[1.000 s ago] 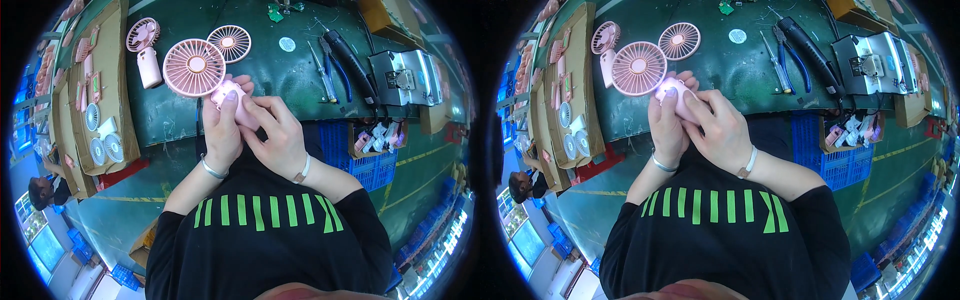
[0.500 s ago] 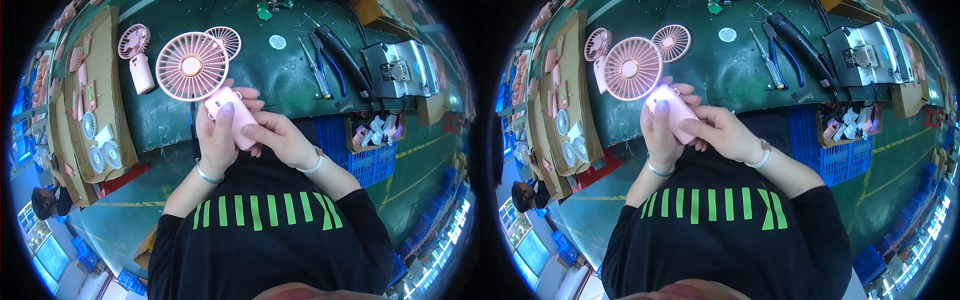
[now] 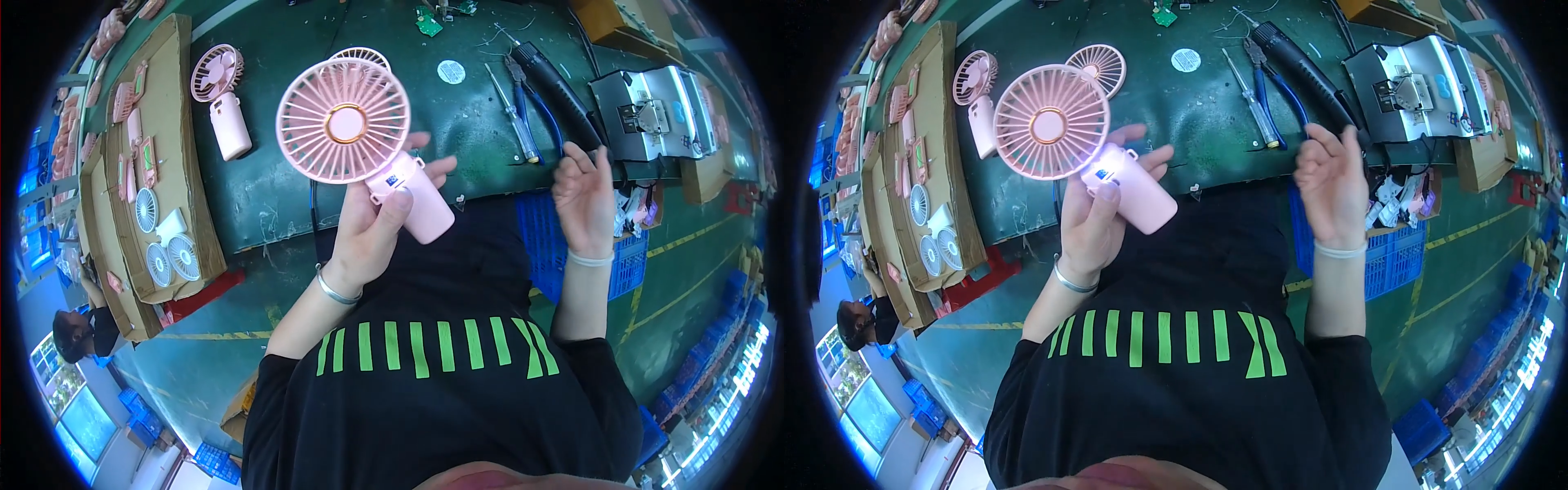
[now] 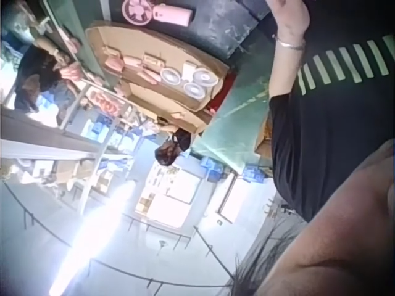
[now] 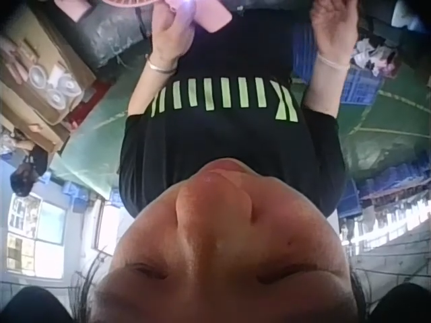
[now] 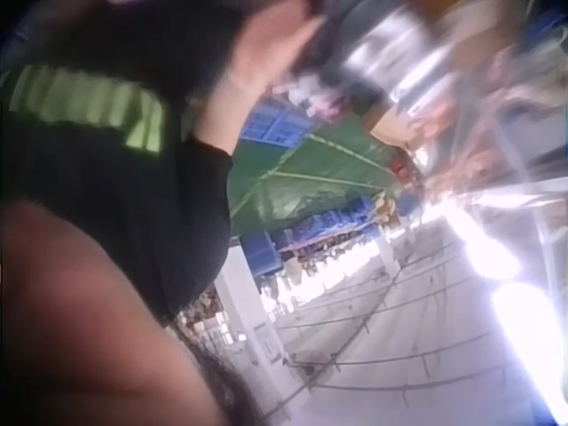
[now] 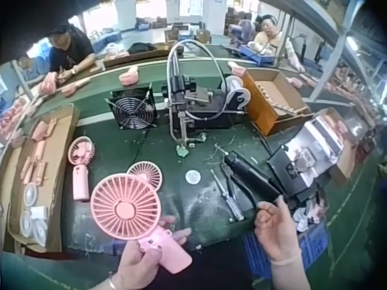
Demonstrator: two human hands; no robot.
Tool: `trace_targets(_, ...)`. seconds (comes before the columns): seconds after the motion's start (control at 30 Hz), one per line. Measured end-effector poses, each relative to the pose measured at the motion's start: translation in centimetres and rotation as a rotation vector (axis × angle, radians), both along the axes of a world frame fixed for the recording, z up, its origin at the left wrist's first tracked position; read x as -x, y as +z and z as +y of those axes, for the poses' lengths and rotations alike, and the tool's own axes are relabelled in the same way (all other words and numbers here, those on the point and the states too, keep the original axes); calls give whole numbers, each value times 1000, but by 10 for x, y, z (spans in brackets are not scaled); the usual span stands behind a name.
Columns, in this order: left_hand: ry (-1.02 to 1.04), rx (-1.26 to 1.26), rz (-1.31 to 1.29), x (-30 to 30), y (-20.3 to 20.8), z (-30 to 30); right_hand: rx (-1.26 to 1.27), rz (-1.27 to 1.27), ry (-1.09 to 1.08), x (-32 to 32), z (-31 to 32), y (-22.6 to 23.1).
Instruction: The person assembles portable electric fans by placing batteries and circuit boards into the handle housings, snapping the casings together, and securing screws using an electric screwdriver. The person then tests the fans and electronic components by hand.
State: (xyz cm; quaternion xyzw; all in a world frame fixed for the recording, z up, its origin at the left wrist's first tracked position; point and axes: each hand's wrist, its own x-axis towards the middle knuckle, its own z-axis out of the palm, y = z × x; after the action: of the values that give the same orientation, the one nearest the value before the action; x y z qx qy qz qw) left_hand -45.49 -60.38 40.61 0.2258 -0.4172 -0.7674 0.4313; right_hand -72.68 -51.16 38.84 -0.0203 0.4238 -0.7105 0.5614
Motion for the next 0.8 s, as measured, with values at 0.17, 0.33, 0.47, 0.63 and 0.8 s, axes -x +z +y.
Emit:
trace_targets(0.17, -135, -103, -16, -10, -8, -6, 144, -575, -90, 51, 28, -14)
trace_targets(0.33, -73, -158, -16, -6, -6, -3, 122, -483, -28, 62, 28, -28)
trace_targets(0.47, -125, -377, 42, -14, -3, -6, 152, 1, -86, 19, 15, 15)
trace_targets(0.63, -220, -495, 433, -19, -13, -2, 21, 1101, -565, -6, -25, 67)
trace_targets(0.8, -132, -467, 372, -8, -9, -1, 395, 1258, -896, 6, -23, 105)
